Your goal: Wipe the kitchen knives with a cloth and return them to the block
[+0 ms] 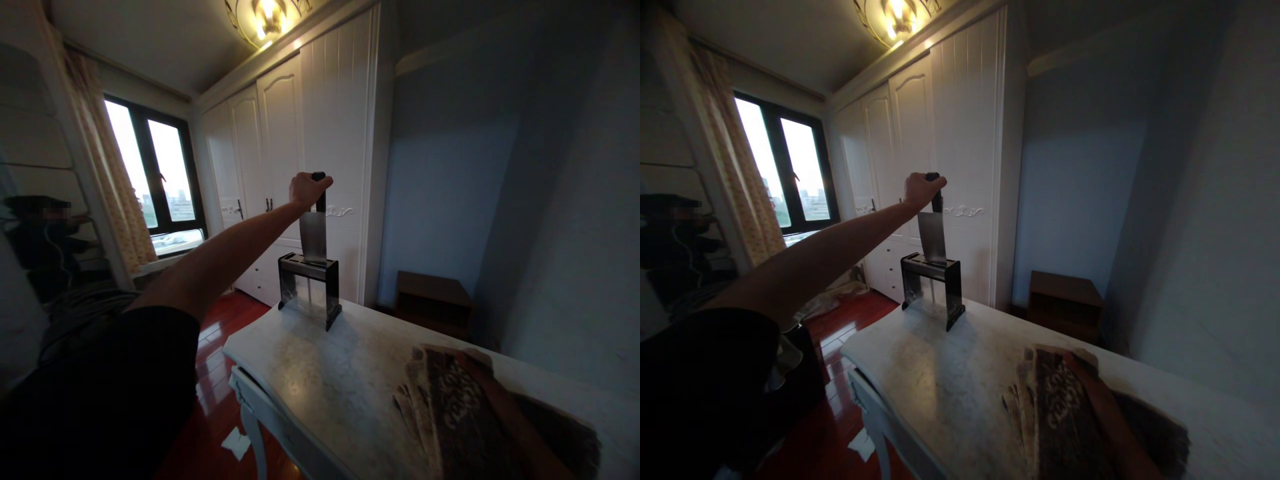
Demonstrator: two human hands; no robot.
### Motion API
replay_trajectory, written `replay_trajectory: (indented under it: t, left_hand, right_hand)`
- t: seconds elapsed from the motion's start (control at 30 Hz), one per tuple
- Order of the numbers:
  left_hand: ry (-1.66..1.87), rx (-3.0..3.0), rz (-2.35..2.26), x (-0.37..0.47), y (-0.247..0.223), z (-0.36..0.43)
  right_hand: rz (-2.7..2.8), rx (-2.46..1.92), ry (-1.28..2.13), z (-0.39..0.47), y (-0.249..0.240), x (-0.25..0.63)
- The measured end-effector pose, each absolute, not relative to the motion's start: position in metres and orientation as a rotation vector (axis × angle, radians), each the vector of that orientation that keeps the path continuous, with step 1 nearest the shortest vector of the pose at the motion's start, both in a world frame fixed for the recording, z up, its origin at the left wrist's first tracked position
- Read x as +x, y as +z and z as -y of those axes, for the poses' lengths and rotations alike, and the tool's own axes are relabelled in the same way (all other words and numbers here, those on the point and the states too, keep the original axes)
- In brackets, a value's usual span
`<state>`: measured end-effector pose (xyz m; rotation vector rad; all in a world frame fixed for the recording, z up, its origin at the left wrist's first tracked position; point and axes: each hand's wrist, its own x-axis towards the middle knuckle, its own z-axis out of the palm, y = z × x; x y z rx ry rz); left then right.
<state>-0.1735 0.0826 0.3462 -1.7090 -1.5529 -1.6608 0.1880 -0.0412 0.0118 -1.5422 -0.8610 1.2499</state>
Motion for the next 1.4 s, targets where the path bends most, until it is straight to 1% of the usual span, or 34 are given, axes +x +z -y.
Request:
replay_trajectory:
  t: [0.73,0.9,1.17,1.4]
  left_hand:
    - [-1.726,-1.731,1.532,-0.186,0.343,-0.069]
    - [-1.688,-1.763,1.526,-0.184,0.339,-0.068]
    - [-1.634,-1.764,1.587,-0.184,0.324,-0.079]
    - [-1.55,-1.791,1.687,-0.193,0.296,-0.089]
  right_hand:
    - [0.882,-1.584,1.162,0.047,0.011,0.183]
    - [0.867,-1.622,1.135,0.042,0.01,0.187]
    - [0.851,-1.664,1.158,0.033,0.004,0.192]
    - [0.864,-1.652,1.23,0.024,0.003,0.196]
